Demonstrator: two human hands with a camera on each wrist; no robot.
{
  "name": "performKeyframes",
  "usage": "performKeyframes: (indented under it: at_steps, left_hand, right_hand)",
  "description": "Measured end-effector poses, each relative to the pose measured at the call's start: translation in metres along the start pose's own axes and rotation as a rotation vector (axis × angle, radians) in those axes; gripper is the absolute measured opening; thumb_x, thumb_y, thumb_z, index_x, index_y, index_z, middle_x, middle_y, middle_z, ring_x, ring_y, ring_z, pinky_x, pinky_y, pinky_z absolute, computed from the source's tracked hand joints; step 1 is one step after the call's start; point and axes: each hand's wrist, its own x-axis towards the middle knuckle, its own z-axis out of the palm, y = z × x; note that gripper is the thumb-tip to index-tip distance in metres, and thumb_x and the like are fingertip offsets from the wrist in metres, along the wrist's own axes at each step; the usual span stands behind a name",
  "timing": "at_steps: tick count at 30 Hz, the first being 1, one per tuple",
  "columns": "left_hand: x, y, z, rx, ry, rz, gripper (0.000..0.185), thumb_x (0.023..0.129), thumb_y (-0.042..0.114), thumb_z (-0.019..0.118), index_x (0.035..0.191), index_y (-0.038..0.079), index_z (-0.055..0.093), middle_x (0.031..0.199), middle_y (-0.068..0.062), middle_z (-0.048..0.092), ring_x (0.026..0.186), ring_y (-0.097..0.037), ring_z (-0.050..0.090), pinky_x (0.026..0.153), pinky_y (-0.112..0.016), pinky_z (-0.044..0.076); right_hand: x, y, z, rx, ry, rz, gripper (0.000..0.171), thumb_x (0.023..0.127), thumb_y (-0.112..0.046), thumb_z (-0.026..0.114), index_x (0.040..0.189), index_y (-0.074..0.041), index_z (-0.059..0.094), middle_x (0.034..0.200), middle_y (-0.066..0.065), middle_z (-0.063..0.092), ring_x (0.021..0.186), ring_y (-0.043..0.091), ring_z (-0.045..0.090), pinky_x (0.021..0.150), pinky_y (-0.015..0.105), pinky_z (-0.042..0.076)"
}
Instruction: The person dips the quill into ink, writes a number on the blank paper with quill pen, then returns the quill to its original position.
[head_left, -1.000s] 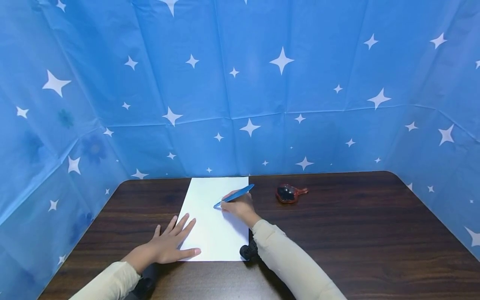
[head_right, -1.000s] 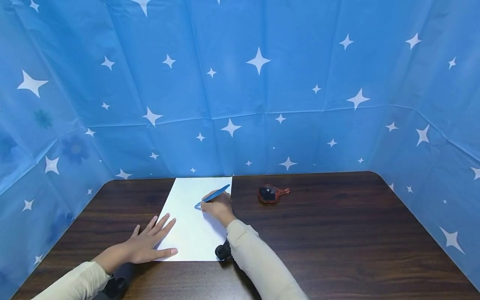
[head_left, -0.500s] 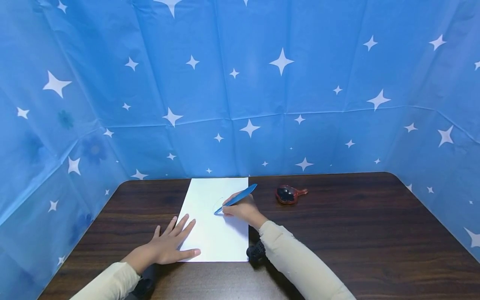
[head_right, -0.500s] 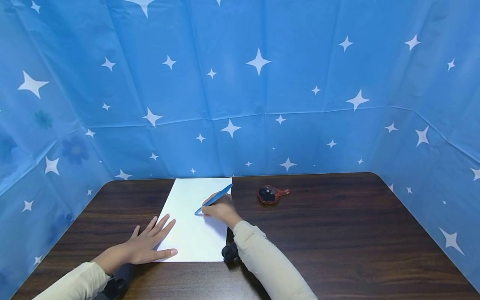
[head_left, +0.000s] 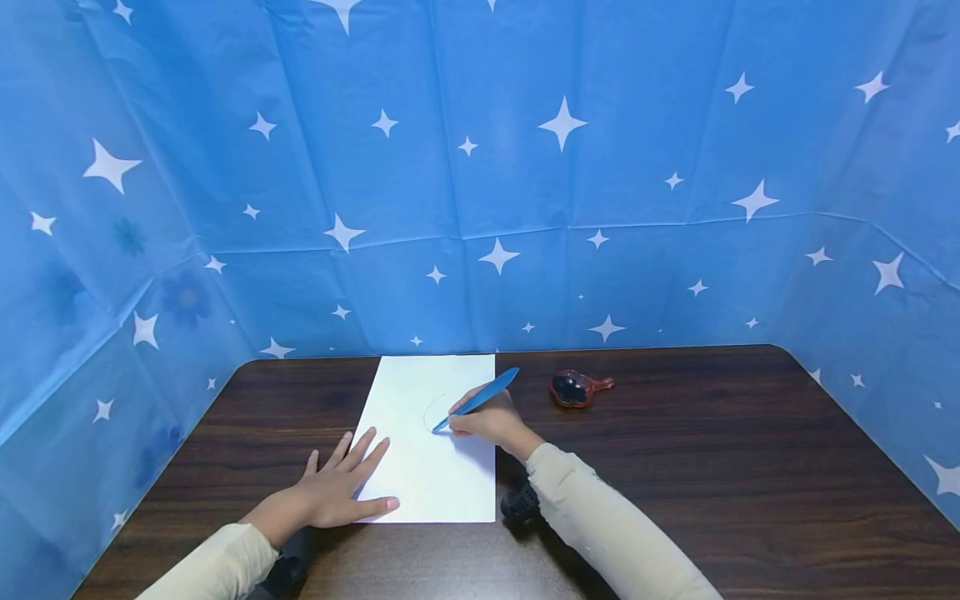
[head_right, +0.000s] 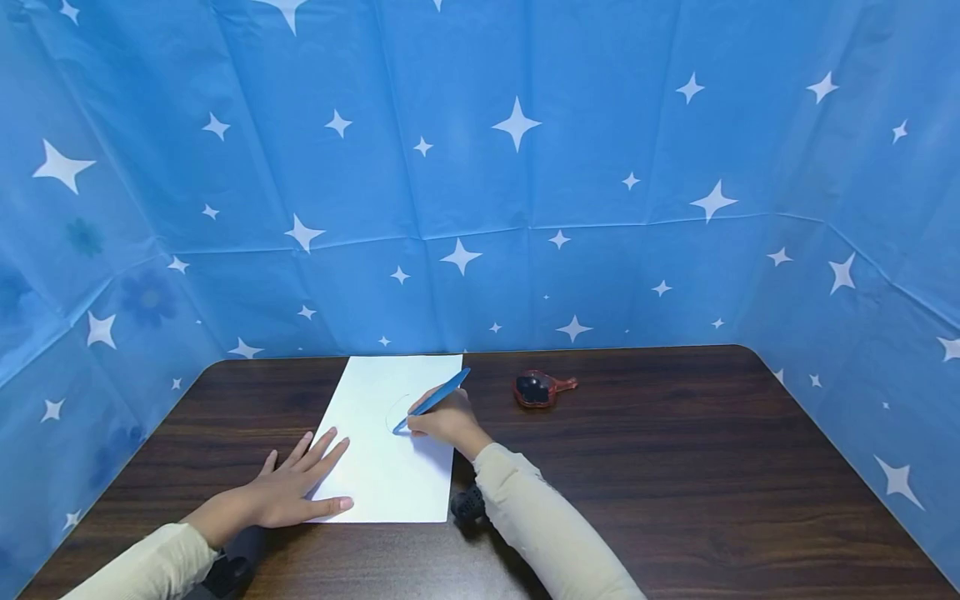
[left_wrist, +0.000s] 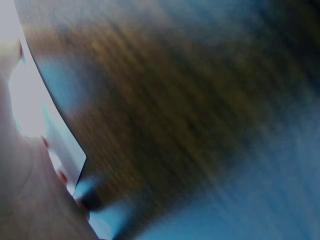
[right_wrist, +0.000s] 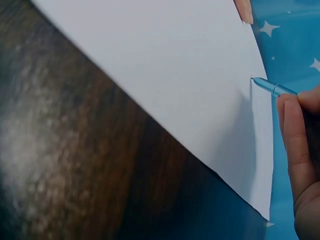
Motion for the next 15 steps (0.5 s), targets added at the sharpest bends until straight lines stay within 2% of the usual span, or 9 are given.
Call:
performKeyframes:
  at_steps: [15]
  left_hand:
    - [0.003, -0.005, 0.005, 0.0, 0.018, 0.005, 0.099, 0.08, 0.079, 0.045, 0.155, 0.02, 0.017, 0.162, -0.008, -0.001, 0.146, -0.041, -0.005, 0.101, -0.076, -0.007]
  right_hand:
    - [-0.004, 0.003, -0.013, 0.042, -0.014, 0.019, 0.008, 0.079, -0.005, 0.074, 0.087, -0.004, 0.074, 0.077, 0.006, 0.072, 0.068, 0.017, 0.07, 0.064, 0.03, 0.058]
